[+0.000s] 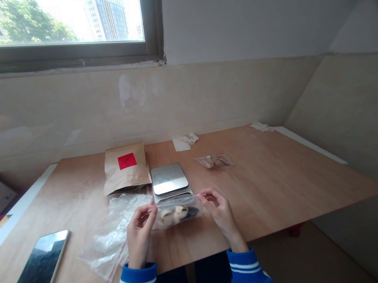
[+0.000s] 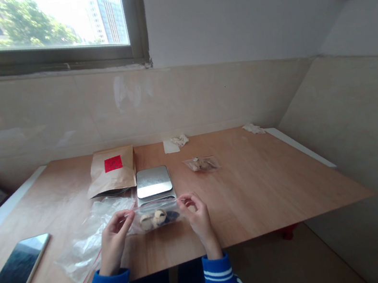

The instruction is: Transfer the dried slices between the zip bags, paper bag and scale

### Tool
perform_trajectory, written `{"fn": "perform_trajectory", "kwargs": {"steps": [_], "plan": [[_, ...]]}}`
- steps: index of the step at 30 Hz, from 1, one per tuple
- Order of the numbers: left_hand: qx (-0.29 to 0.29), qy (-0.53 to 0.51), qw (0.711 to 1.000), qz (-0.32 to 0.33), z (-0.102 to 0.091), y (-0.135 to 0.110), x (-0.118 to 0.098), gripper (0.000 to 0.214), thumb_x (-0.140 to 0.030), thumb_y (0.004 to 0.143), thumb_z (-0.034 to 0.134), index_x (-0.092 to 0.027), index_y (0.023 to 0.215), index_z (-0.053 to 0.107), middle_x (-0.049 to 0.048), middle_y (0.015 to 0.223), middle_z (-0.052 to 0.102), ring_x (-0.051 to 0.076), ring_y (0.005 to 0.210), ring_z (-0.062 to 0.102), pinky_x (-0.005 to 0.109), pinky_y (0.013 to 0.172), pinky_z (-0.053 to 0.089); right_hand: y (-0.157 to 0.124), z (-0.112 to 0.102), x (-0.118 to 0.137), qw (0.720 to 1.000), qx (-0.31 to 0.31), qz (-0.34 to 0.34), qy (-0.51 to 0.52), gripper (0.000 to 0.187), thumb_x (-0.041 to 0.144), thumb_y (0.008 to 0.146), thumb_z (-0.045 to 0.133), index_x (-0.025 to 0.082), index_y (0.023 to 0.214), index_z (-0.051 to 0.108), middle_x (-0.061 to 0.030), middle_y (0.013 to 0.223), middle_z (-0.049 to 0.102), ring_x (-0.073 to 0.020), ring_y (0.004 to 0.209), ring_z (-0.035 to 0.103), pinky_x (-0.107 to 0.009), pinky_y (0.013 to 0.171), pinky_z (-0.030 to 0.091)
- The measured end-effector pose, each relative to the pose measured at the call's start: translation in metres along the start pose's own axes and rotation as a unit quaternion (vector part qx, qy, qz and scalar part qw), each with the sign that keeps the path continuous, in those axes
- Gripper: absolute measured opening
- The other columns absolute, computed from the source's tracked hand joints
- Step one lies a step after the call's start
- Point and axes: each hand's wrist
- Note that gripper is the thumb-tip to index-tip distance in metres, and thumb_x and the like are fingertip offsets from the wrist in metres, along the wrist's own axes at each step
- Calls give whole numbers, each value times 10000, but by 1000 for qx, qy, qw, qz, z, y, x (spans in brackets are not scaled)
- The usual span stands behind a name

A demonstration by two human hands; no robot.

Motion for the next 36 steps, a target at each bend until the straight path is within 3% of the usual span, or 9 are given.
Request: {"fn": "perform_trajectory", "kwargs": {"steps": [9, 17, 22, 36], "plan": [[20, 9, 1000, -6, -2, -1, -4, 198, -353, 749, 669, -172, 820, 637, 22, 838, 650, 167, 852, 605, 267, 795, 467, 0, 0, 3, 1000, -18, -2, -14, 208, 384, 790, 623, 177, 816, 629, -28, 836, 619, -154, 756, 572, -269, 693, 454], [23, 0, 999, 24, 0, -1, -7, 174, -335, 759, 659, -178, 813, 609, 4, 804, 627, 154, 803, 601, 262, 755, 477, -4, 3, 1, 994, 29, 63, 89, 224, 409, 806, 595, 200, 878, 560, -31, 859, 664, -173, 812, 623, -296, 763, 487], [26, 15, 999, 35, -2, 0, -8, 173, -346, 777, 635, -180, 826, 626, 12, 810, 645, 165, 816, 608, 271, 765, 480, -3, 2, 1, 993, 37, 74, 87, 308, 416, 803, 599, 198, 1019, 579, -57, 921, 691, -197, 869, 639, -323, 793, 490], [-24, 174, 978, 112, -2, -2, 2, 215, -400, 828, 549, -196, 885, 586, 34, 851, 627, 193, 816, 602, 323, 773, 471, -4, 6, 4, 995, 75, 46, 39, 252, 401, 817, 586, 194, 917, 691, -60, 983, 702, -201, 896, 628, -343, 841, 469]]}}
Point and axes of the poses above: each hand's wrist, its own y-axis towards the middle knuckle, its own z-axis out of the palm, x = y × z
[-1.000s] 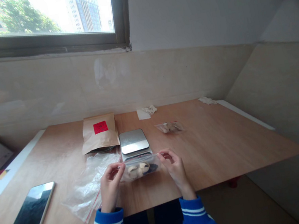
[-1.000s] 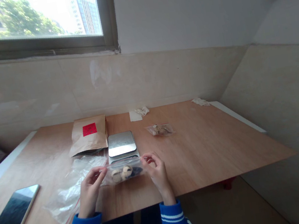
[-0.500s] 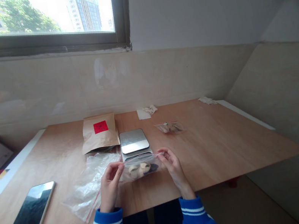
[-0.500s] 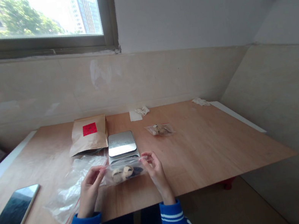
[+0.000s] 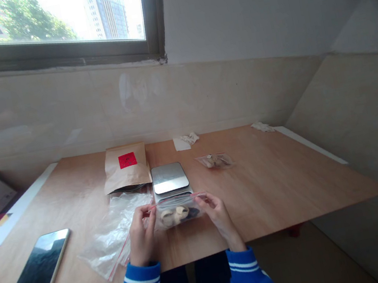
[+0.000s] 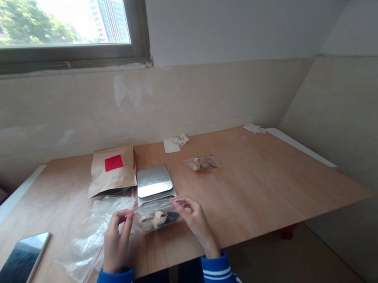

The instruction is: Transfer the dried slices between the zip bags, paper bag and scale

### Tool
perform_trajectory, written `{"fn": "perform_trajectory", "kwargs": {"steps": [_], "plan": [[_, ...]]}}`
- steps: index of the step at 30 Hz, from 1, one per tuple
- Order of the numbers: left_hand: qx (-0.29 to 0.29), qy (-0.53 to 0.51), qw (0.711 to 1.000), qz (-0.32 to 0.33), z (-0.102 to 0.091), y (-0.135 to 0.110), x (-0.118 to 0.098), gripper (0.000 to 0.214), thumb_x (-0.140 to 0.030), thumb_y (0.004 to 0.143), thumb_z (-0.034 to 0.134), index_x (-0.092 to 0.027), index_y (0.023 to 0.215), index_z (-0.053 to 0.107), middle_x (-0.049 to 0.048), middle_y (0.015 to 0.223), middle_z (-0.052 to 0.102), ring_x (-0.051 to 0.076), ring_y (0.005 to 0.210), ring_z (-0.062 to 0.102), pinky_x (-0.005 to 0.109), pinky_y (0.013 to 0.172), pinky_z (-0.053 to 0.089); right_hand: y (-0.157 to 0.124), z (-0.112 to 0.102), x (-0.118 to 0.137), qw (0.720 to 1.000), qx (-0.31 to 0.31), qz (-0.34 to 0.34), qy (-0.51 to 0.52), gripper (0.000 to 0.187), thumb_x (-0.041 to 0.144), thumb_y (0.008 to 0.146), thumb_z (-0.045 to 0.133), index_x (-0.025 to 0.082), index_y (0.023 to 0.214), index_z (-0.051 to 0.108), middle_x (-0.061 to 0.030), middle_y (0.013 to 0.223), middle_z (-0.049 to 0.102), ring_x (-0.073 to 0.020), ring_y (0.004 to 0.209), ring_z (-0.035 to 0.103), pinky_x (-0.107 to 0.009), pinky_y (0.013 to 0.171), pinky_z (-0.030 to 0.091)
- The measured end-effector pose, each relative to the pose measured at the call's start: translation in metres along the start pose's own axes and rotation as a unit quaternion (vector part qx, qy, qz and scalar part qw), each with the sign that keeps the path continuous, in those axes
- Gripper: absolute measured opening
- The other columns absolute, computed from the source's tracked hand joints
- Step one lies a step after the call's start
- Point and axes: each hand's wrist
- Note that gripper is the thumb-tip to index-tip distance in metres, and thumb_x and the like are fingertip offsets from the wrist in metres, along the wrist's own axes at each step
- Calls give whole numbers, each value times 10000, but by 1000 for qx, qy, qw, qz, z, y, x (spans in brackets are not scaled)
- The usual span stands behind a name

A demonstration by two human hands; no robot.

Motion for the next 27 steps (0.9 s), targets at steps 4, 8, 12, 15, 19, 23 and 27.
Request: {"fn": "perform_trajectory", "kwargs": {"steps": [4, 8, 12, 15, 19, 23, 27], "plan": [[0, -21, 1000, -15, 1, 0, 0, 208, -394, 825, 557, -195, 881, 587, 36, 864, 622, 188, 822, 597, 320, 779, 469, 1, 1, 0, 1000, -10, -2, -10, 255, 402, 804, 599, 195, 914, 698, -53, 951, 705, -189, 849, 629, -322, 798, 482], [15, -100, 993, -58, 4, -1, 0, 247, -401, 813, 576, -195, 948, 572, 42, 925, 625, 187, 861, 606, 312, 778, 477, 1, 2, -2, 1000, -17, -8, -12, 255, 407, 795, 607, 192, 897, 697, -51, 920, 703, -188, 818, 622, -325, 775, 489], [32, -149, 985, -80, 7, -1, -2, 290, -396, 790, 610, -190, 993, 582, 49, 980, 623, 185, 906, 597, 304, 806, 471, 1, 2, -4, 1000, -22, -9, -8, 241, 406, 789, 613, 194, 873, 691, -46, 885, 700, -189, 811, 618, -333, 778, 489], [52, -154, 984, -77, 7, 0, -4, 248, -404, 791, 606, -175, 885, 624, 44, 890, 633, 190, 889, 590, 303, 816, 459, 1, 2, -5, 1000, -25, -9, -6, 240, 407, 789, 614, 192, 863, 689, -43, 863, 696, -192, 812, 620, -329, 776, 490], [52, -149, 984, -88, 6, 0, -2, 261, -413, 781, 615, -171, 876, 642, 42, 871, 646, 188, 852, 598, 296, 781, 466, 1, 2, -6, 999, -36, -22, -10, 225, 396, 794, 615, 189, 843, 686, -30, 827, 675, -181, 801, 615, -307, 760, 483], [40, -125, 988, -77, 8, -1, 2, 270, -416, 795, 598, -173, 906, 640, 54, 914, 646, 200, 888, 604, 306, 784, 472, 2, 4, -5, 997, -45, -50, -26, 207, 381, 800, 615, 184, 796, 678, -26, 796, 641, -178, 798, 600, -305, 760, 466], [18, -101, 993, -64, 11, -2, 3, 268, -422, 802, 587, -180, 906, 638, 54, 919, 642, 199, 896, 602, 303, 778, 473, 2, 5, -2, 995, -57, -69, -39, 203, 378, 800, 614, 188, 757, 673, -25, 780, 629, -179, 801, 591, -303, 763, 457]]}}
Point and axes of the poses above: each hand's wrist, its own y-axis towards the middle knuckle, its own z-axis out of the palm, x = y × z
